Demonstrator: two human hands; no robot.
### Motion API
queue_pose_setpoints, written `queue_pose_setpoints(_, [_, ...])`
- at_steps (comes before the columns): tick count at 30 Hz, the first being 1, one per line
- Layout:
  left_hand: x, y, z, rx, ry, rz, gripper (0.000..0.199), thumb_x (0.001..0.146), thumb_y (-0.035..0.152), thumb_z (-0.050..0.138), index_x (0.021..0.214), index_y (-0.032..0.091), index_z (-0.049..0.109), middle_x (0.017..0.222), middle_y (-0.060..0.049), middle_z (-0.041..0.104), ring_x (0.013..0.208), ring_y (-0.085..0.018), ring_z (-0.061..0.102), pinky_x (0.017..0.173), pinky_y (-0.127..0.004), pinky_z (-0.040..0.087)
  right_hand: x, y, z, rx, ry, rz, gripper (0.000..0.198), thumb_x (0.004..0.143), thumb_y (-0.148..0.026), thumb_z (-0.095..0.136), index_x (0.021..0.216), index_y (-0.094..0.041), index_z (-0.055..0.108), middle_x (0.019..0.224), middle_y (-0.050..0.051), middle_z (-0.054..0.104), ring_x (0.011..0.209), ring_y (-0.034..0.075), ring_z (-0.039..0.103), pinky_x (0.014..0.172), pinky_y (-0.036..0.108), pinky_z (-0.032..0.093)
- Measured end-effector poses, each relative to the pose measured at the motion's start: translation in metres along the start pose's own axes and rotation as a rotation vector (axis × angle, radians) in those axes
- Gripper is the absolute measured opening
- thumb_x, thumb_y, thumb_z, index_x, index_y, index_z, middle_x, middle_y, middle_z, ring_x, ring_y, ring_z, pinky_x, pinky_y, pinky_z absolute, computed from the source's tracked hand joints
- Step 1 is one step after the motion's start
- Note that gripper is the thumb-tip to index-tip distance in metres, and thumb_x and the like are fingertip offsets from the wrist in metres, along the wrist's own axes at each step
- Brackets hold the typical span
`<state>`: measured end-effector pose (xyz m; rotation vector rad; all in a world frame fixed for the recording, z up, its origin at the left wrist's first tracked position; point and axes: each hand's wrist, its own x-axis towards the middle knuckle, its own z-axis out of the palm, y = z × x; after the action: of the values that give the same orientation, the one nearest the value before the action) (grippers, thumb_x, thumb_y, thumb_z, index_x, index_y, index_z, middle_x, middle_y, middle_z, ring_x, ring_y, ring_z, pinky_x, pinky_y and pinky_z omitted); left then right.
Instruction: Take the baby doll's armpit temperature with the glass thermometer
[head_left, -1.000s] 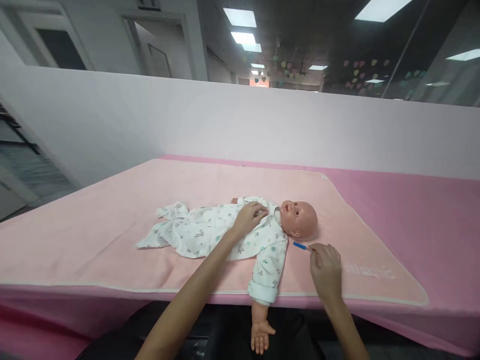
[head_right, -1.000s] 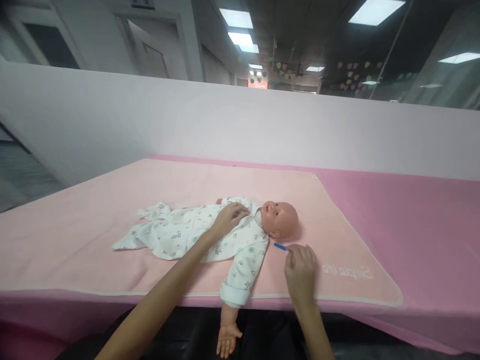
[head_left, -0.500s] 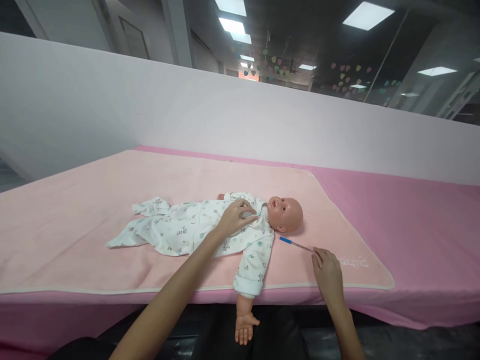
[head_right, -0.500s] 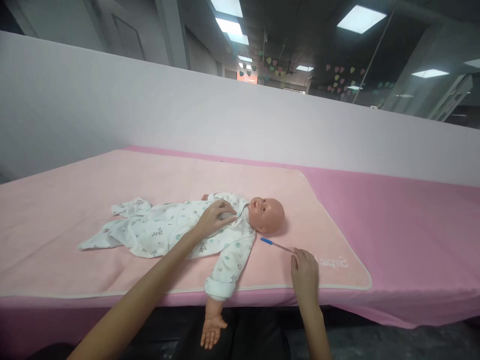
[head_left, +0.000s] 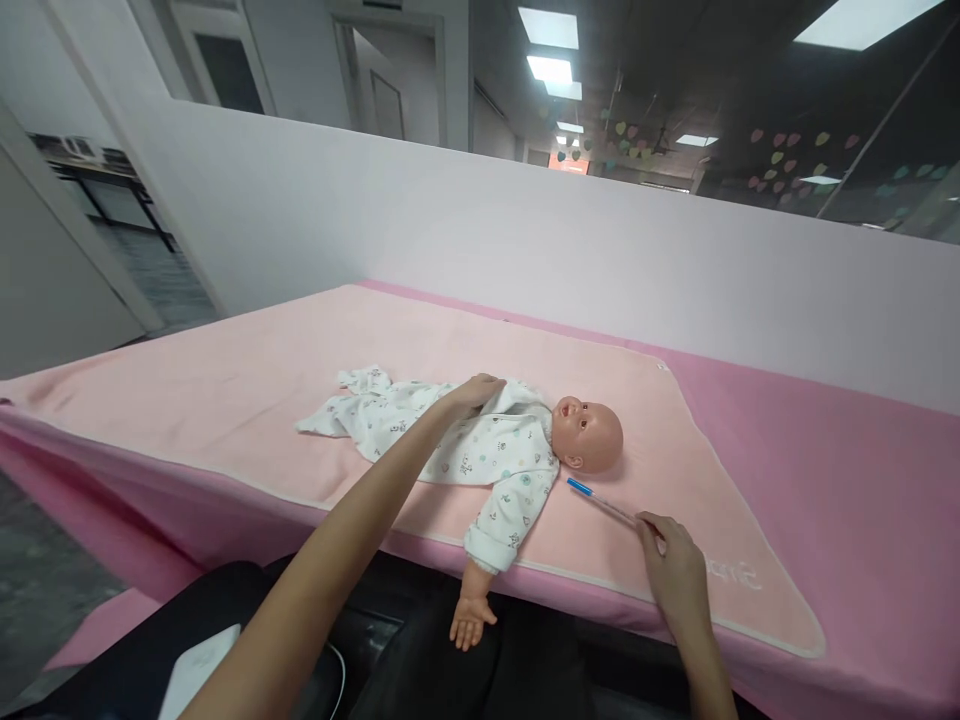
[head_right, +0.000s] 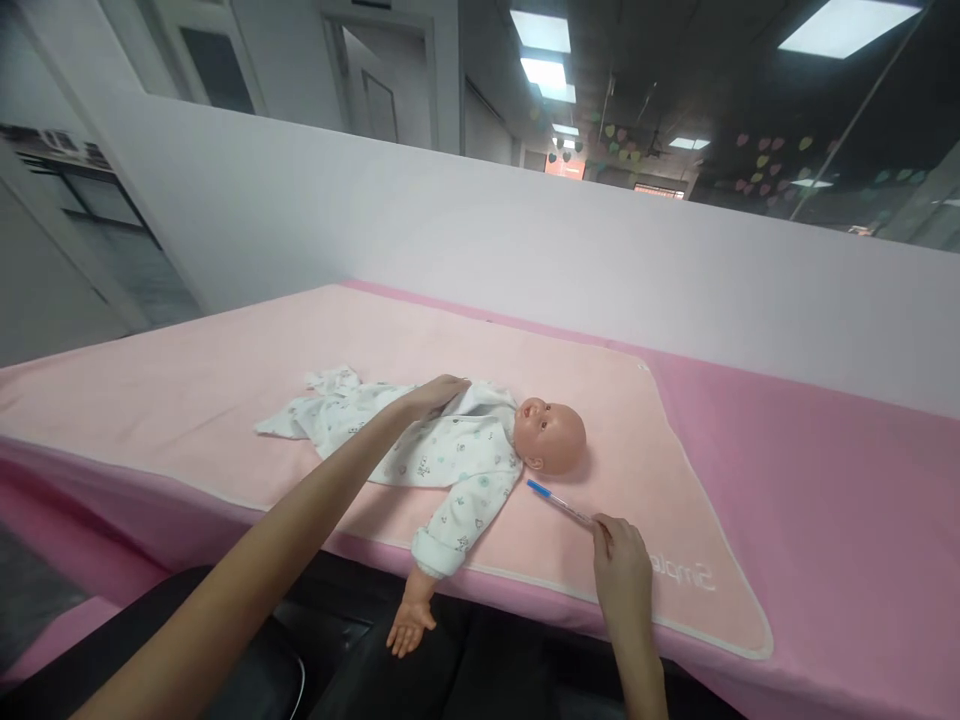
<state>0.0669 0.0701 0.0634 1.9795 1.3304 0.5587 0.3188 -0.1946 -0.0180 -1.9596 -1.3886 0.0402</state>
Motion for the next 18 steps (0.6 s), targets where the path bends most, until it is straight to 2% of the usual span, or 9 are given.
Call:
queue_pose_setpoints(3, [0.013, 0.003, -0.011, 0.378, 0.007, -0.006, 0.028, 0.085, 0.03, 0.038, 0.075, 0.013, 0.058, 0.068, -0.006, 0.062, 0.063, -0.015, 0.057, 0.058, -0.023, 0.041, 0.004, -0.012, -0.014, 0.092, 0.008, 0.025, 0.032, 0.081, -0.041, 0.041, 0.083, -0.018, 0.064, 0.09, 0.008, 0.066, 0.085, 0.021, 0.058, 0.072, 0.032, 0.043])
queue_pose_setpoints(6, [0.017, 0.011, -0.009, 0.52, 0.08, -0.004, 0.019, 0.083, 0.021, 0.04, 0.086, 0.011, 0.057, 0.084, -0.013, 0.064, 0.078, -0.02, 0.06, 0.066, -0.026, 0.043, 0.014, -0.034, -0.021, 0.146, 0.04, -0.02, 0.029, 0.08, -0.04, 0.044, 0.082, -0.019, 0.064, 0.089, 0.006, 0.066, 0.085, 0.02, 0.058, 0.071, 0.029, 0.043])
queue_pose_setpoints(9, [0.013, 0.02, -0.002, 0.637, 0.171, 0.036, 0.025, 0.085, 0.017, 0.036, 0.104, 0.01, 0.051, 0.094, -0.019, 0.061, 0.09, -0.026, 0.059, 0.073, -0.034, 0.043, 0.033, -0.063, -0.017, 0.122, 0.119, -0.118, 0.027, 0.082, -0.036, 0.043, 0.081, -0.019, 0.064, 0.084, 0.006, 0.066, 0.078, 0.018, 0.057, 0.07, 0.029, 0.04])
queue_pose_setpoints(12, [0.008, 0.028, 0.0, 0.713, 0.22, 0.108, 0.028, 0.089, 0.018, 0.031, 0.113, 0.013, 0.044, 0.092, -0.018, 0.062, 0.093, -0.027, 0.059, 0.076, -0.037, 0.042, 0.059, -0.093, -0.003, -0.017, 0.203, -0.208, 0.029, 0.085, -0.029, 0.038, 0.082, -0.018, 0.065, 0.076, 0.005, 0.065, 0.07, 0.017, 0.054, 0.069, 0.03, 0.035])
queue_pose_setpoints(14, [0.006, 0.031, -0.002, 0.785, 0.234, 0.177, 0.028, 0.09, 0.019, 0.029, 0.114, 0.016, 0.044, 0.088, -0.016, 0.063, 0.09, -0.026, 0.061, 0.075, -0.036, 0.042, 0.075, -0.112, 0.008, -0.141, 0.212, -0.25, 0.029, 0.086, -0.024, 0.037, 0.083, -0.018, 0.065, 0.073, 0.005, 0.064, 0.07, 0.017, 0.053, 0.069, 0.03, 0.03])
queue_pose_setpoints(18, [0.004, 0.032, -0.007, 0.948, 0.269, 0.355, 0.026, 0.09, 0.019, 0.028, 0.109, 0.016, 0.046, 0.076, -0.014, 0.065, 0.077, -0.024, 0.064, 0.065, -0.03, 0.042, 0.099, -0.143, 0.031, -0.369, 0.113, -0.332, 0.027, 0.086, -0.02, 0.038, 0.081, -0.017, 0.064, 0.076, 0.009, 0.064, 0.078, 0.019, 0.05, 0.071, 0.032, 0.024])
